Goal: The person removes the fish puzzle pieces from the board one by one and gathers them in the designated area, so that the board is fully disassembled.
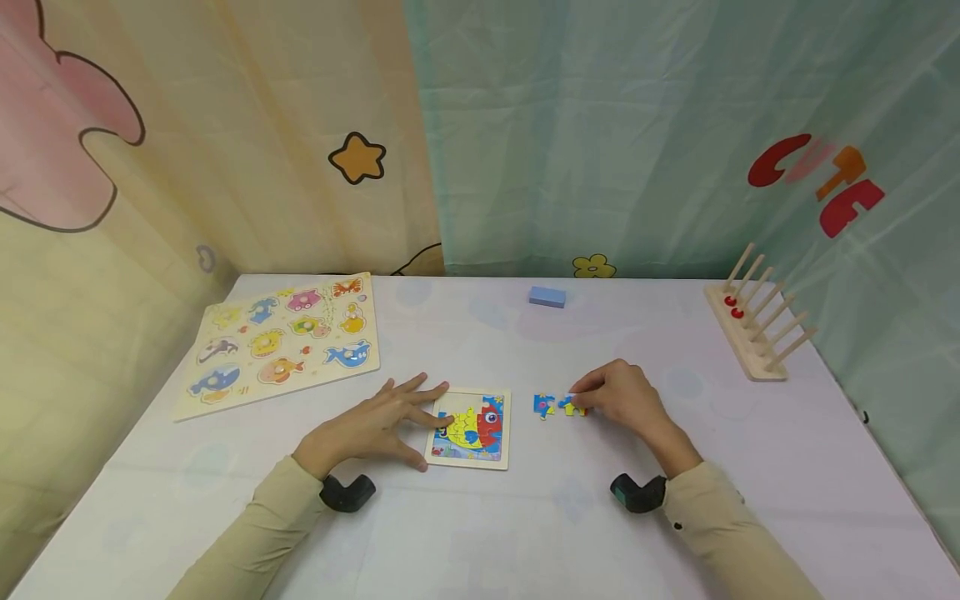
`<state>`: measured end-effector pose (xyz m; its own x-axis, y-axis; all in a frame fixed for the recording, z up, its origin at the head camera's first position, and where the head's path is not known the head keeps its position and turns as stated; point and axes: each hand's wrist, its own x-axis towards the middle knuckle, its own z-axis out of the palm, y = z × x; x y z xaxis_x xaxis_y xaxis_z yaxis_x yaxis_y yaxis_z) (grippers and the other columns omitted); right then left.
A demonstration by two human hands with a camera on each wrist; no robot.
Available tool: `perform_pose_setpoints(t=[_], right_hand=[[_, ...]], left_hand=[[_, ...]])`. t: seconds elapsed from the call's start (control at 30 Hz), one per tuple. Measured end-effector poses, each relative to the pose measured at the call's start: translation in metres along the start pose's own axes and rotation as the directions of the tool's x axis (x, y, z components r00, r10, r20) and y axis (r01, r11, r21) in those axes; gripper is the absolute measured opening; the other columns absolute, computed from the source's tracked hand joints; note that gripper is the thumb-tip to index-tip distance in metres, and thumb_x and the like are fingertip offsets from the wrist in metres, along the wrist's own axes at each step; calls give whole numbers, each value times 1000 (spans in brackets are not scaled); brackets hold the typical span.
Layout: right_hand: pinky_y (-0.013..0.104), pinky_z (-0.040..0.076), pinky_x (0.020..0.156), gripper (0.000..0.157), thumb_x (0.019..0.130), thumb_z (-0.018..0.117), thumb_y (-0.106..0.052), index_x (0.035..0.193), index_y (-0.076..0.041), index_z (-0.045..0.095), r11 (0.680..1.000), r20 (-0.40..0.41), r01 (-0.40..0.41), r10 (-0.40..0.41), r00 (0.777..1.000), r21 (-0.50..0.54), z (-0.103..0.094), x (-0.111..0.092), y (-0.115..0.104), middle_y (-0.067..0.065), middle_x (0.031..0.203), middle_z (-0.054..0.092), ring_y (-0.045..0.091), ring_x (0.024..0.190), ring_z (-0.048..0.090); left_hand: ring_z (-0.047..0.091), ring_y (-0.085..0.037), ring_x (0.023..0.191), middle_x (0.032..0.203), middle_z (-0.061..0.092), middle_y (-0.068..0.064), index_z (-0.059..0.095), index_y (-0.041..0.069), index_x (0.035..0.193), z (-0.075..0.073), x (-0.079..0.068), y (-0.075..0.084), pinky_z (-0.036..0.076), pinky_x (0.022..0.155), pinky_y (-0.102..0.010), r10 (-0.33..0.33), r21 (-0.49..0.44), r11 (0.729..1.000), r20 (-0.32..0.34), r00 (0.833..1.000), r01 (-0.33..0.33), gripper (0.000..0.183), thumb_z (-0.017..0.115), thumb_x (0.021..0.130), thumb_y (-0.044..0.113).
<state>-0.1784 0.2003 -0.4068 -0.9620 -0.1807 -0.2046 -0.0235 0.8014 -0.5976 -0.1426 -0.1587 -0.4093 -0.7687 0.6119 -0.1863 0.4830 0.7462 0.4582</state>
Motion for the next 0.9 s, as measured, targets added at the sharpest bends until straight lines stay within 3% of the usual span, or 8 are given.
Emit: perform_pose_setpoints(t=[0.27, 0.73, 0.9], right_hand=[[31, 43, 59, 13, 81, 79, -25, 87, -14, 78, 990, -50, -12, 5, 999, -141, -1, -3, -9, -4, 77, 67, 22, 81, 56], [32, 44, 60, 15, 82, 78, -23, 90, -10, 78, 990, -19, 9, -12, 1000, -139, -1, -3, -10, -3, 78, 69, 22, 80, 57], [33, 46, 60, 18, 84, 76, -22, 95, -8, 77, 991, -45, 30, -37, 998, -133, -3, -2, -15, -3, 78, 70, 18, 75, 59]], left_hand=[[10, -33, 150, 158, 33, 1, 65, 31, 131, 1, 0, -1, 6, 114, -67, -4, -15, 1000, -1, 1000, 4, 65, 88, 71, 38], [10, -32, 150, 158, 33, 1, 65, 31, 131, 1, 0, -1, 7, 114, -67, -7, -9, 1000, 2, 1000, 7, 65, 88, 71, 39], [10, -33, 150, 158, 33, 1, 65, 30, 131, 1, 0, -1, 7, 113, -67, -3, -8, 1000, -1, 1000, 3, 65, 88, 70, 39]])
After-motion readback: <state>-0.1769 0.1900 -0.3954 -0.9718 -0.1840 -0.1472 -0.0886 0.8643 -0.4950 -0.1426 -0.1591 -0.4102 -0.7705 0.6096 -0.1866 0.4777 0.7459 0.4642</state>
